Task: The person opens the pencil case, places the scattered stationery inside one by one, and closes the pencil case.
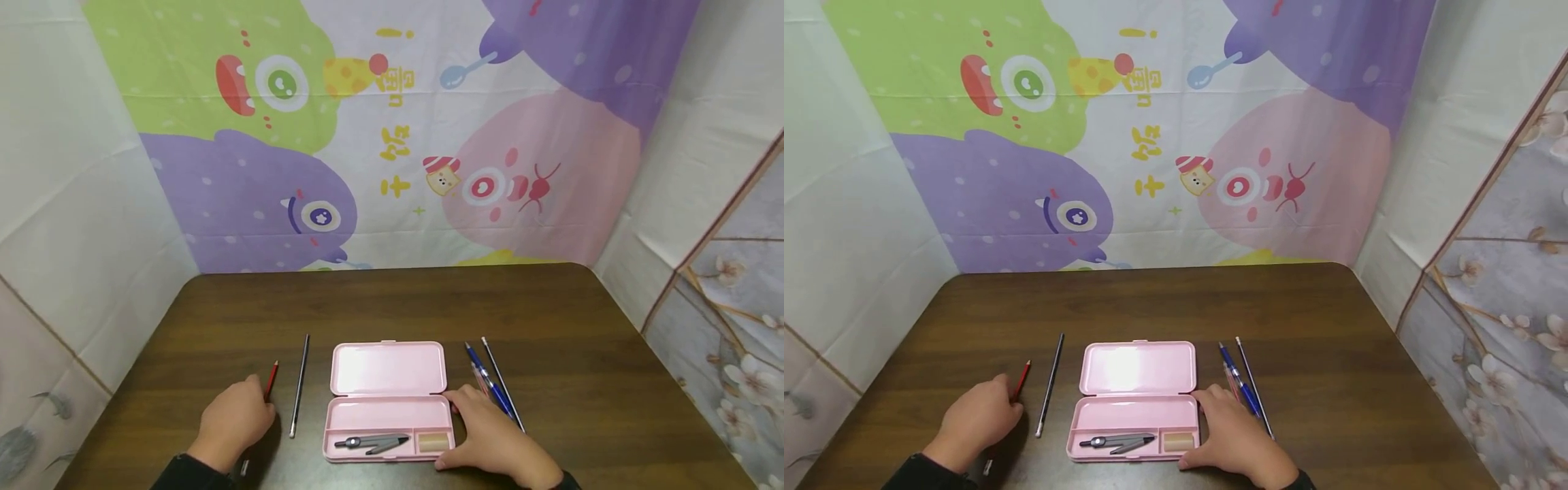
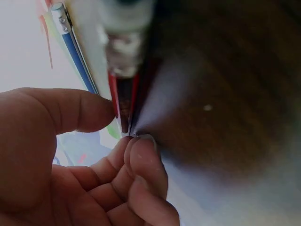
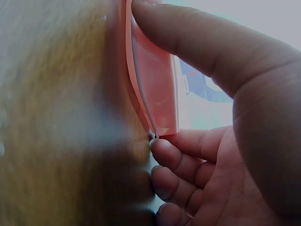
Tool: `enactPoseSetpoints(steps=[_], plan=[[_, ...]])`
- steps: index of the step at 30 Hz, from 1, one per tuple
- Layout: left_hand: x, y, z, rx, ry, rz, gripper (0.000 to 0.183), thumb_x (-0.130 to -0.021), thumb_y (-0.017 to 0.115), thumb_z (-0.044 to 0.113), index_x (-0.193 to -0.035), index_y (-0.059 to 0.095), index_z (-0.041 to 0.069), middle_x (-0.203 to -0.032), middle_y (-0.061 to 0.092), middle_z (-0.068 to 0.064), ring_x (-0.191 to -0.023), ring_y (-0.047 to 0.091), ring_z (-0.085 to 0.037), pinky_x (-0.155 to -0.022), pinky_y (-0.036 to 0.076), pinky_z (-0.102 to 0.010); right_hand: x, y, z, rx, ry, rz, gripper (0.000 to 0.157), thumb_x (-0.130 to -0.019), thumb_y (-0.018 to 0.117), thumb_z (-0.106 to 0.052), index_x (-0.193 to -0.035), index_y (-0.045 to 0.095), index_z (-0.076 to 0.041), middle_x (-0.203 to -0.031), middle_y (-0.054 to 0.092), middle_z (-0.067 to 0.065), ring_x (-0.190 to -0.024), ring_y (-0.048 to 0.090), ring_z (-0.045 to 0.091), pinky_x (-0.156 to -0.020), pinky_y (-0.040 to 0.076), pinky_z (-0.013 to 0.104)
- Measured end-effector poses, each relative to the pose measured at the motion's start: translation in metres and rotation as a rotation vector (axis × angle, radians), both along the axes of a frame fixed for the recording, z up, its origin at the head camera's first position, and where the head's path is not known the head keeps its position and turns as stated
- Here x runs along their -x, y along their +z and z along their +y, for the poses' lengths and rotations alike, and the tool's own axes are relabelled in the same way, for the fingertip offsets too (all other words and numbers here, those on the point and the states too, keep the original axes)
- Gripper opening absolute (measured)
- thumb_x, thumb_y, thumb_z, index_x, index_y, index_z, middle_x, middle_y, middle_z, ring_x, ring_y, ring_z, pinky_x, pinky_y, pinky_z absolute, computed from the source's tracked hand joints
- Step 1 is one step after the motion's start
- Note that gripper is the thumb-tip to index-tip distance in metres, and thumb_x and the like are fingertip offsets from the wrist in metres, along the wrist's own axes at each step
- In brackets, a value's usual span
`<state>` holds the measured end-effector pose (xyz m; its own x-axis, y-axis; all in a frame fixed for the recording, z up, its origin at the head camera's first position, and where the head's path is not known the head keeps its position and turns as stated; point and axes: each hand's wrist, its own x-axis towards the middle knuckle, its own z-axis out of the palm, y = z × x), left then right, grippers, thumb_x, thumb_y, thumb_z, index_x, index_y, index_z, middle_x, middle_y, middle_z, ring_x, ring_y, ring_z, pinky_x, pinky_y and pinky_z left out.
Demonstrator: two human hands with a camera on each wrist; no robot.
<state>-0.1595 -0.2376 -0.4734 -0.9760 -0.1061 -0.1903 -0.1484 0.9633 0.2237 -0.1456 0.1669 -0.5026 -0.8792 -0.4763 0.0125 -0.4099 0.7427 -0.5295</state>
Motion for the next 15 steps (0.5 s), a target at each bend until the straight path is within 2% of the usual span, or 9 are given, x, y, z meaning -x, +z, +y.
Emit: enactPoseSetpoints(steps=[4, 7, 11, 15], plan=[[-0.0011, 0.0000, -0.0038, -0.026, 0.012, -0.048, 0.023, -0.085, 0.061, 0.024, -0.087, 0.054, 0.002, -0.070, 0.056, -0.007, -0.061, 0.053, -0.024, -0.051, 0.044, -0.041, -0.0006, -0.0010, -0.0012, 0.010, 0.004, -0.002, 0.098, -0.056, 0.081, -0.067, -0.131, 0.054, -0.009, -0.107, 0.052, -0.006, -0.101, 0.051, 0.015, -0.087, 0.046, 0.042], [-0.0016, 0.0023, -0.0034, -0.038, -0.005, -0.086, 0.022, -0.087, 0.060, 0.023, -0.086, 0.054, 0.001, -0.070, 0.056, -0.007, -0.060, 0.053, -0.023, -0.051, 0.044, -0.039, -0.0009, -0.0010, -0.0011, 0.010, -0.001, 0.001, 0.098, -0.056, 0.082, -0.066, -0.130, 0.054, -0.009, -0.106, 0.052, -0.006, -0.101, 0.051, 0.015, -0.087, 0.046, 0.042], [-0.0034, 0.0065, -0.0006, -0.035, -0.033, -0.097, 0.014, -0.087, 0.057, 0.015, -0.083, 0.054, 0.002, -0.068, 0.056, -0.007, -0.059, 0.052, -0.022, -0.050, 0.043, -0.038, -0.0005, 0.0001, -0.0009, 0.006, -0.001, 0.001, 0.098, -0.056, 0.081, -0.067, -0.131, 0.054, -0.010, -0.107, 0.052, -0.006, -0.101, 0.050, 0.015, -0.087, 0.046, 0.042], [-0.0042, 0.0076, 0.0013, -0.023, -0.025, -0.095, 0.008, -0.085, 0.052, 0.009, -0.079, 0.055, 0.003, -0.067, 0.054, -0.007, -0.057, 0.050, -0.023, -0.048, 0.042, -0.038, 0.0001, 0.0010, -0.0008, 0.003, 0.002, -0.003, 0.099, -0.056, 0.080, -0.068, -0.131, 0.054, -0.009, -0.107, 0.052, -0.005, -0.101, 0.050, 0.016, -0.087, 0.046, 0.043]])
